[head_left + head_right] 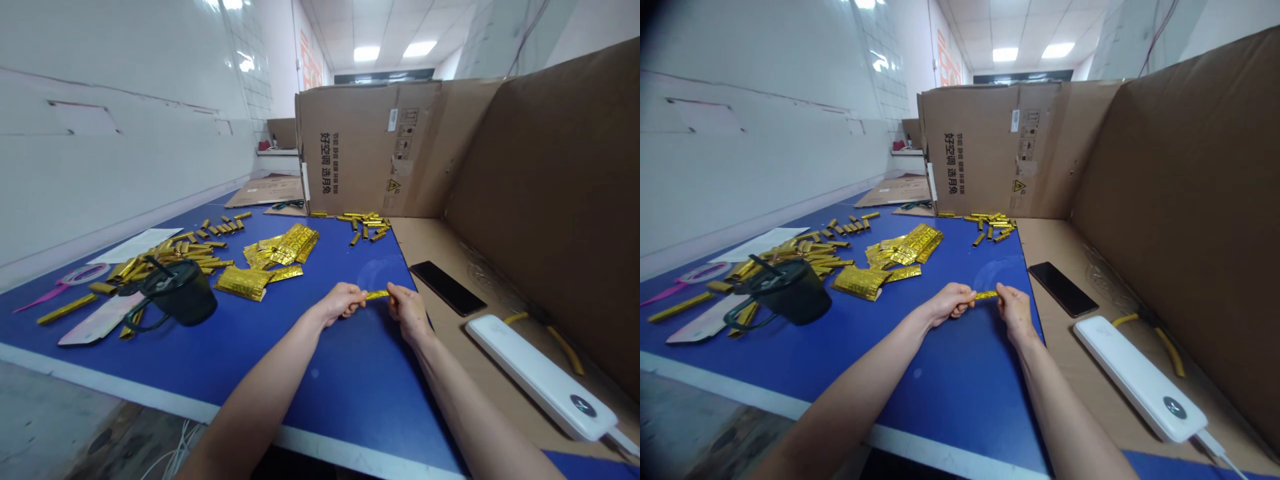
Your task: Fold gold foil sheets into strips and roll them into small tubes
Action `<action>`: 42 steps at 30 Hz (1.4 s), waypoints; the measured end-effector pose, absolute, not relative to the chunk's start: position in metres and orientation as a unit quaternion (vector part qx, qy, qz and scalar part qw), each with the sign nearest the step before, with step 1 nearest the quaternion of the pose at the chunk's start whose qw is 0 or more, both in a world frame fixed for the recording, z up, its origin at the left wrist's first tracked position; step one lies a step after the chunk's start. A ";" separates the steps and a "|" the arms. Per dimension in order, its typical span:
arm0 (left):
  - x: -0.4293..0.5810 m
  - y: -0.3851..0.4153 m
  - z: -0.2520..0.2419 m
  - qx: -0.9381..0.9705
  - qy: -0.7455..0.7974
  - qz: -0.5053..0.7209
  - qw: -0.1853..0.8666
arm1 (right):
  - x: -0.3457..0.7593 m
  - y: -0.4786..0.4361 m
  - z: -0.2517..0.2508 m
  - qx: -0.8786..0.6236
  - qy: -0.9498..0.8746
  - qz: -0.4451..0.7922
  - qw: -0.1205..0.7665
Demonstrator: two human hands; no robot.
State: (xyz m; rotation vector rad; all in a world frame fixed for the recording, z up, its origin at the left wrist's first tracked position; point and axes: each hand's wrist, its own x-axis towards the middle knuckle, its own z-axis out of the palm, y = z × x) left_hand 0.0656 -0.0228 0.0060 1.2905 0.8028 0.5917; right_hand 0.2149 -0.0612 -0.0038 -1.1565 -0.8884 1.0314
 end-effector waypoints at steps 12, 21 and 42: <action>0.083 -0.038 0.006 0.620 0.330 0.268 0.659 | 0.201 -0.068 -0.004 -0.480 -0.432 0.551 0.528; 0.076 -0.034 0.005 0.619 0.302 0.230 0.688 | 0.207 -0.065 -0.004 -0.508 -0.414 0.490 0.575; 0.073 -0.025 0.000 0.495 0.374 0.263 0.738 | 0.205 -0.077 0.000 -0.579 -0.616 0.164 0.508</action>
